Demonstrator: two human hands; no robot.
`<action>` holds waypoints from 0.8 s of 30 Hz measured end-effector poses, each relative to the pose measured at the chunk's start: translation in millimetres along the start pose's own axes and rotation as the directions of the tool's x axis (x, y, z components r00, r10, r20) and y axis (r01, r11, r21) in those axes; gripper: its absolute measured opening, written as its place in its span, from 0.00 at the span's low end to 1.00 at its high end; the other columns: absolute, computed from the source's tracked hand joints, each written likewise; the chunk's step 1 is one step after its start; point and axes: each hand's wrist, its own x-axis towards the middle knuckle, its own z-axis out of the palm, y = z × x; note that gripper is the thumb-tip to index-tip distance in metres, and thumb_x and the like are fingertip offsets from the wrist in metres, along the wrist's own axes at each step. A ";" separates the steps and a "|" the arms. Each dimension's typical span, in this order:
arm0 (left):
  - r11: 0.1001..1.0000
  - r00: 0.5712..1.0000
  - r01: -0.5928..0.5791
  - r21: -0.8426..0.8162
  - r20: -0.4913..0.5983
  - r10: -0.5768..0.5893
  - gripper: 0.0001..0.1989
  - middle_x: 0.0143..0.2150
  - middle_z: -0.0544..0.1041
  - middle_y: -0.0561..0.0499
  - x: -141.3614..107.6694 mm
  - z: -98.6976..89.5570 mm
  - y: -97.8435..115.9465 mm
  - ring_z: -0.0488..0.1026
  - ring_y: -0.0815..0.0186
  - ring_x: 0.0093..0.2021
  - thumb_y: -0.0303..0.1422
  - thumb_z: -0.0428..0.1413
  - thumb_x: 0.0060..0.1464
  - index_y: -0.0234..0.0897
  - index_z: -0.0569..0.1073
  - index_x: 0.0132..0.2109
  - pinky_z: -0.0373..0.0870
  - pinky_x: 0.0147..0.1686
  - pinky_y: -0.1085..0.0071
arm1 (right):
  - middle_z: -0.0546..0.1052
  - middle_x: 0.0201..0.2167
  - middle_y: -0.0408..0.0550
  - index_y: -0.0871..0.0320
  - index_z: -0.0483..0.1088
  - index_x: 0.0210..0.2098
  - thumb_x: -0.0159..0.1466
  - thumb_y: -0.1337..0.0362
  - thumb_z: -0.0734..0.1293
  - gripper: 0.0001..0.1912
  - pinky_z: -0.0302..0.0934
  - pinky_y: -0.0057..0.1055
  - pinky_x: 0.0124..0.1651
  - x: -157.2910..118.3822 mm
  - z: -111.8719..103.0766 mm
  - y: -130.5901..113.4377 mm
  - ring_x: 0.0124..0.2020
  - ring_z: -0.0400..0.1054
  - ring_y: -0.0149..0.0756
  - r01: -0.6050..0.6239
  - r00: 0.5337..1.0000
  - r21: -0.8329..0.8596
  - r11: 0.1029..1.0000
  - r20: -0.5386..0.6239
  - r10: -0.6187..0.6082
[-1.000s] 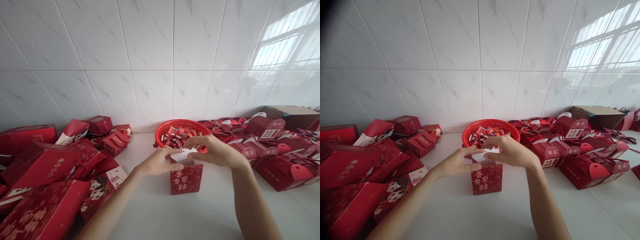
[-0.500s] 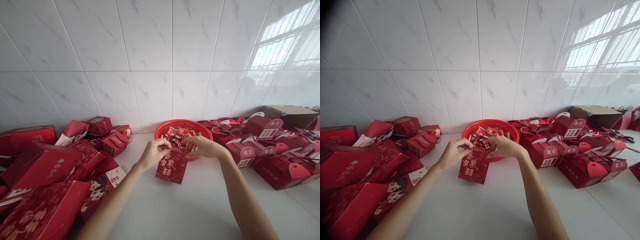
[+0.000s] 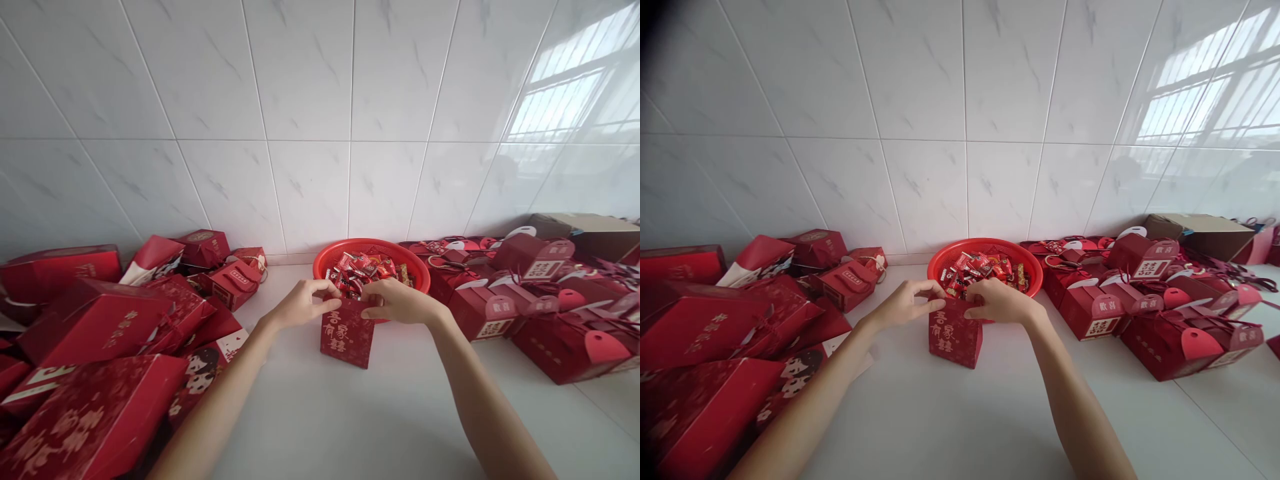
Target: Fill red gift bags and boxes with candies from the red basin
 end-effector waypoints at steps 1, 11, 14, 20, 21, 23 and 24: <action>0.999 1.000 0.019 -0.026 -0.004 -0.019 0.12 0.43 0.81 0.49 0.6 -0.4 0.5 0.76 0.60 0.46 0.41 0.59 0.56 0.38 0.78 0.41 0.71 0.50 0.66 | 0.68 0.24 0.39 0.57 0.66 0.30 0.63 0.64 0.68 0.07 0.50 0.27 0.28 -0.9 0.5 -2.9 0.26 0.59 0.30 -0.015 1.000 -0.022 1.000 -0.013 0.015; 0.996 0.996 0.077 0.053 0.039 -0.079 0.14 0.44 0.82 0.47 3.0 1.9 0.1 0.77 0.56 0.46 0.38 0.63 0.50 0.38 0.81 0.44 0.72 0.46 0.65 | 0.67 0.26 0.41 0.57 0.62 0.29 0.61 0.68 0.67 0.08 0.46 0.28 0.27 1.6 10.9 -6.9 0.26 0.57 0.31 -0.035 0.999 -0.180 0.983 -0.047 0.027; 0.996 0.997 0.055 0.064 0.049 -0.058 0.14 0.44 0.82 0.48 1.9 2.1 0.0 0.77 0.57 0.45 0.39 0.62 0.52 0.39 0.81 0.45 0.72 0.45 0.65 | 0.67 0.25 0.40 0.57 0.62 0.29 0.62 0.68 0.67 0.09 0.46 0.28 0.27 3.4 12.3 -3.7 0.25 0.56 0.30 -0.009 0.999 -0.155 0.988 -0.049 0.001; 0.998 0.999 0.026 -0.061 -0.031 -0.028 0.12 0.39 0.81 0.48 -2.0 1.8 6.3 0.76 0.60 0.41 0.40 0.62 0.52 0.36 0.79 0.39 0.72 0.40 0.69 | 0.71 0.29 0.42 0.58 0.67 0.31 0.65 0.60 0.67 0.09 0.53 0.28 0.31 -4.2 11.0 9.3 0.29 0.61 0.32 0.093 0.987 0.107 0.990 -0.140 -0.077; 0.994 0.998 0.026 -0.107 -0.054 -0.031 0.12 0.37 0.80 0.49 -2.6 2.6 8.7 0.75 0.61 0.40 0.40 0.62 0.52 0.35 0.79 0.37 0.72 0.39 0.69 | 0.71 0.29 0.42 0.58 0.68 0.32 0.65 0.57 0.66 0.11 0.55 0.28 0.32 -6.5 12.6 11.6 0.30 0.61 0.32 0.122 0.978 0.177 0.977 -0.191 -0.088; 0.979 0.995 0.018 -0.203 -0.089 -0.037 0.13 0.34 0.79 0.50 -3.3 5.7 13.9 0.75 0.63 0.37 0.41 0.62 0.53 0.35 0.77 0.36 0.72 0.38 0.70 | 0.71 0.29 0.43 0.59 0.69 0.33 0.66 0.50 0.64 0.17 0.57 0.29 0.33 -12.3 17.8 14.5 0.31 0.63 0.33 0.185 0.949 0.332 0.925 -0.307 -0.080; 0.970 0.995 0.013 -0.244 -0.097 -0.037 0.14 0.34 0.78 0.51 -3.3 7.8 16.2 0.75 0.63 0.36 0.42 0.62 0.53 0.34 0.77 0.36 0.72 0.38 0.70 | 0.71 0.29 0.44 0.59 0.70 0.32 0.66 0.48 0.64 0.20 0.58 0.30 0.34 -16.1 21.0 15.1 0.31 0.63 0.34 0.212 0.932 0.403 0.890 -0.357 -0.061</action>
